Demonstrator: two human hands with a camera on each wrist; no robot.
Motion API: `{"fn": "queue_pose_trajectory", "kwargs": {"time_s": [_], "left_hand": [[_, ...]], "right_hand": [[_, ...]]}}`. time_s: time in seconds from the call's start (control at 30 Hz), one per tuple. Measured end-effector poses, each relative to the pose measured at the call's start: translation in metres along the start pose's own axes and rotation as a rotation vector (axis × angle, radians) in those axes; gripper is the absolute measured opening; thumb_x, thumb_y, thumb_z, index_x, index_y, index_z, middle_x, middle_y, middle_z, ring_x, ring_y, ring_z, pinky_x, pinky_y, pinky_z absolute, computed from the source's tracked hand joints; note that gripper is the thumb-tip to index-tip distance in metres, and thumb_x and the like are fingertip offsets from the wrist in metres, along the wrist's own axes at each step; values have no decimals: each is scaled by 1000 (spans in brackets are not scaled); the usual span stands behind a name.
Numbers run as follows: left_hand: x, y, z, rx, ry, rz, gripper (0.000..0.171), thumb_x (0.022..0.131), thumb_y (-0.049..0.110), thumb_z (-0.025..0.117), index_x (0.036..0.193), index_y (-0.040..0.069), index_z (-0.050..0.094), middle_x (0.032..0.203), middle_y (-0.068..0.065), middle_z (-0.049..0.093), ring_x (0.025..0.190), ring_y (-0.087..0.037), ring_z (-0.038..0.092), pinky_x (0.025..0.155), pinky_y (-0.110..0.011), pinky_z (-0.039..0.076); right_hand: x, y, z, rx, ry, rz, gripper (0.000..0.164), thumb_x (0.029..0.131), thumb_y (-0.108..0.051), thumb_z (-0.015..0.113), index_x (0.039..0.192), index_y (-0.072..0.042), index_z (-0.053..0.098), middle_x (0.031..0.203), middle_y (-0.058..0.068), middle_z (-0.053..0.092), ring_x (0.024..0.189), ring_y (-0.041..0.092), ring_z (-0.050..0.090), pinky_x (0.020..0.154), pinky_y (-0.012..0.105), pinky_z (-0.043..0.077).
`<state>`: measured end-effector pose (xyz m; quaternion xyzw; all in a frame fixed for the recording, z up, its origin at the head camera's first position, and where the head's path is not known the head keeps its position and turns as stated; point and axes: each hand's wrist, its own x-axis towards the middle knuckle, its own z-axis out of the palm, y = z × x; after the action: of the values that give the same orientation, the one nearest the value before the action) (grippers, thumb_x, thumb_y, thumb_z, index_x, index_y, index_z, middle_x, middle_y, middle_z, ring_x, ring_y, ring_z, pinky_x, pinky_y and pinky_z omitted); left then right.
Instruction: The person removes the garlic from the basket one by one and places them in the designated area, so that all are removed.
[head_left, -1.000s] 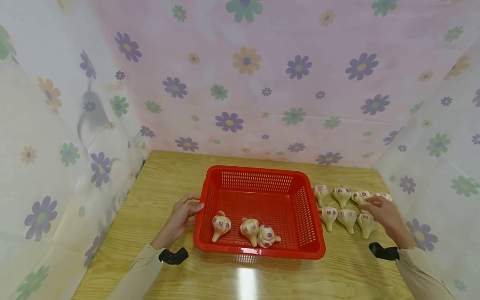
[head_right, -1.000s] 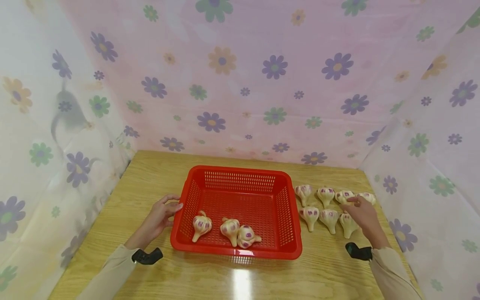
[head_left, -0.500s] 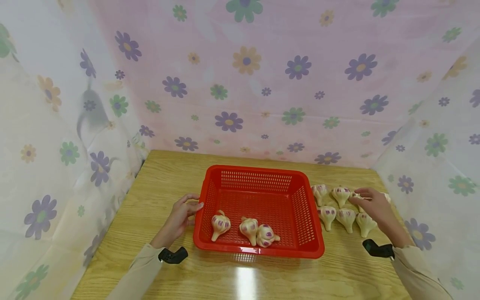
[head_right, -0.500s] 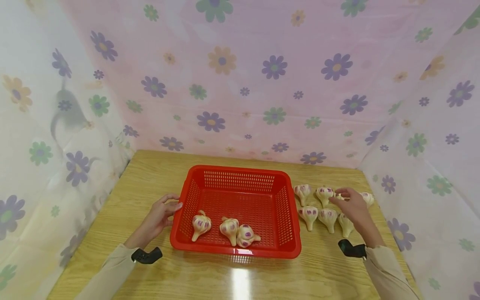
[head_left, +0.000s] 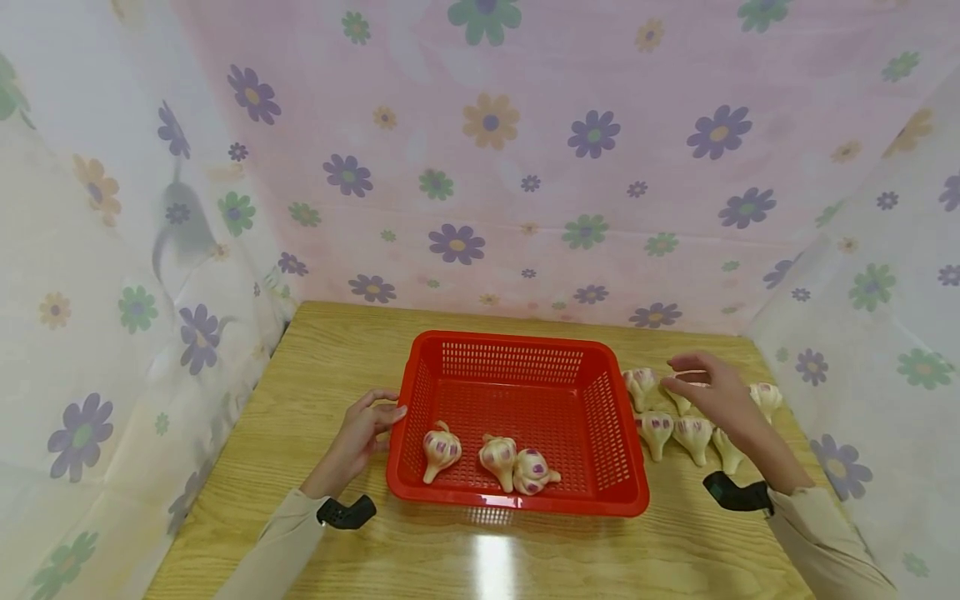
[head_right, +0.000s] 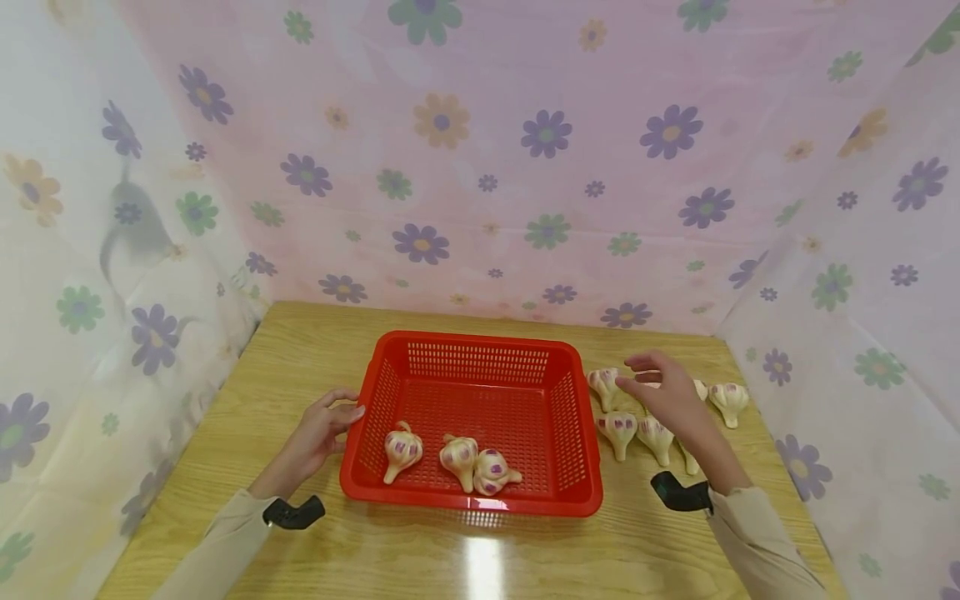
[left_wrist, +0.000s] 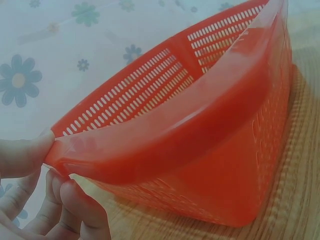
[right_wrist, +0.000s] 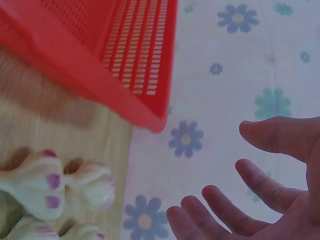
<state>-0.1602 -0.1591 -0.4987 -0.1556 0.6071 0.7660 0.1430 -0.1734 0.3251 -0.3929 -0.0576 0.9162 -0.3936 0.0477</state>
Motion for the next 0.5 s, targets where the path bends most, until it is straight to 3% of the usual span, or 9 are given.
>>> {"fn": "queue_pose_trajectory", "kwargs": {"time_s": [0.23,0.5], "left_hand": [[0,0,1,0,6,0,33,88,8,63,118,4,50,96,-5,62,81,-18,63,65,-35,55],[0,0,1,8,9,5,34,88,8,63,118,3,50,96,-5,62,79,-18,62,64,-35,55]], "right_hand": [[4,-24,12,29,-56,-32,48,94,-34,58,128,-2,47,125,20,50,113,39,48,82,52,47],[12,-35,31,90,-108,-70,42,93,-28,61,125,-3,50,124,21,52,110,37,53,79,47,51]]}}
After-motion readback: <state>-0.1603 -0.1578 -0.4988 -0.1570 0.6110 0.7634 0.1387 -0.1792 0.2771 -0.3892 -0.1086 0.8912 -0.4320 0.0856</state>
